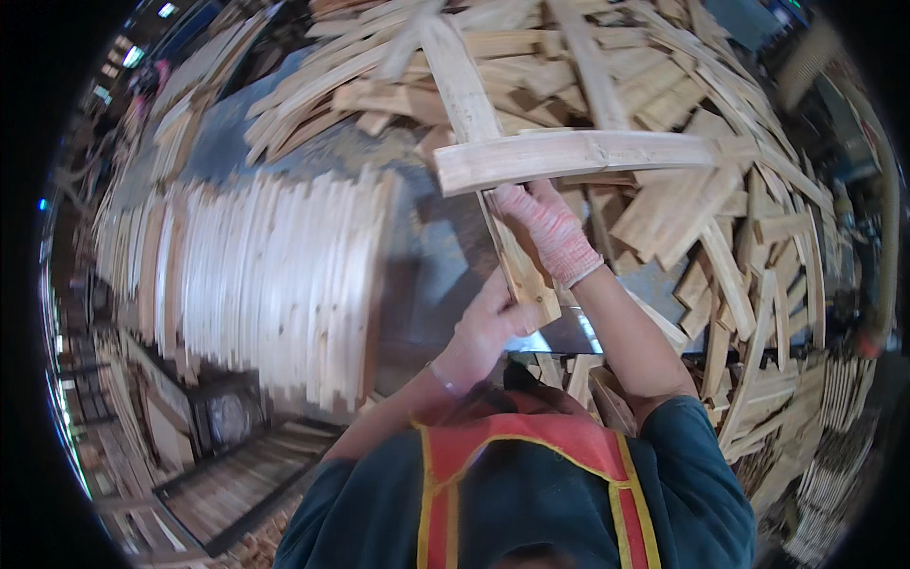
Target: The person picks up wooden planks from a large pile on a metal table and arranges them into neat stacks. They repeatedly gather handfuls of planks, align them, and place them into organized piles on the table surface.
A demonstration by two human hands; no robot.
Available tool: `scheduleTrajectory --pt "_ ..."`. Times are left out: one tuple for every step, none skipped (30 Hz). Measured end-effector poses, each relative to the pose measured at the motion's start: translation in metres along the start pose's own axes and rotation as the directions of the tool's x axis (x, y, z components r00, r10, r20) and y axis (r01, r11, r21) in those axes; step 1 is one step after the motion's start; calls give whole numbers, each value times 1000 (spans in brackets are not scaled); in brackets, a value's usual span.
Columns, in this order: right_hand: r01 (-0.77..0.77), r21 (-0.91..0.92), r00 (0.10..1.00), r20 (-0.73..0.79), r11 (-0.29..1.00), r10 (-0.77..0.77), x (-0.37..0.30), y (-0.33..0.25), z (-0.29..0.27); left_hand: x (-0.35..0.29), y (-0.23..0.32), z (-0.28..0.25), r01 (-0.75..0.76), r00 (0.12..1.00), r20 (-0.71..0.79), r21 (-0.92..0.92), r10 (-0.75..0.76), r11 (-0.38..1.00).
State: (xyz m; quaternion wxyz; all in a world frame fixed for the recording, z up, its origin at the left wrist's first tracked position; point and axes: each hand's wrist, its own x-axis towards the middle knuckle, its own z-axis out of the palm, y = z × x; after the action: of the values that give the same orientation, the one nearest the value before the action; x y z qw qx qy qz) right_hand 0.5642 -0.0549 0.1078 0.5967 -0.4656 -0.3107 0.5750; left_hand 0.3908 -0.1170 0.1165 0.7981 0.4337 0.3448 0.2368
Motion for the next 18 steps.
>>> scheduleTrajectory --pt "-47 105 999 12 993 46 6 15 11 -1 -14 -21 -9 997 -74 -243 -10 970" --pt "-99 207 995 28 973 95 9 28 21 -10 -25 -44 3 996 -89 -291 -30 957" --pt "-137 105 988 -56 985 143 -4 23 45 -23 -26 -68 8 992 -115 -351 -52 936" --pt "-186 338 963 -124 923 240 10 51 36 -31 -21 -87 16 992 -108 -398 -65 917" --pt "-266 569 930 -61 778 363 23 60 26 -44 -21 -105 -2 995 -88 -384 -35 923" --pt "-215 724 963 45 656 266 41 78 -1 -54 -19 -116 0 994 -104 -345 -38 939" --pt "-169 809 914 -86 563 397 54 64 15 -67 -17 -128 -2 990 -138 -304 -42 953" --pt "56 685 854 -410 726 320 74 69 8 -77 -13 -137 5 989 -142 -252 -42 968" --pt "156 632 810 -522 759 269 91 68 4 -86 -16 -150 -5 992 -126 -237 -26 972" --pt "134 606 830 -500 784 245 90 59 13 -101 -14 -166 -24 987 -164 -183 -7 983" --pt "105 561 886 -428 821 179 78 55 19 -116 -12 -182 -38 980 -198 -126 13 991" --pt "87 509 933 -344 856 110 53 47 32 -131 -8 -196 -55 973 -228 -68 38 996" --pt "-20 440 949 -275 898 156 26 44 44 -146 -1 -208 -72 952 -289 126 106 989" --pt "-122 357 955 -213 926 207 -3 46 53 -159 1 -225 -43 950 -293 217 107 975" --pt "-150 236 958 -207 960 200 -27 64 54 -170 1 -243 -8 949 -296 307 104 952" --pt "-172 114 960 -204 978 193 -46 92 50 -177 -2 -259 30 950 -297 394 97 918" --pt "-226 -66 955 -214 972 208 -62 111 62 -180 -22 -282 -92 942 -278 329 189 940" --pt "-274 -237 946 -240 932 217 -76 135 75 -184 -19 -285 -122 938 -290 238 190 964"
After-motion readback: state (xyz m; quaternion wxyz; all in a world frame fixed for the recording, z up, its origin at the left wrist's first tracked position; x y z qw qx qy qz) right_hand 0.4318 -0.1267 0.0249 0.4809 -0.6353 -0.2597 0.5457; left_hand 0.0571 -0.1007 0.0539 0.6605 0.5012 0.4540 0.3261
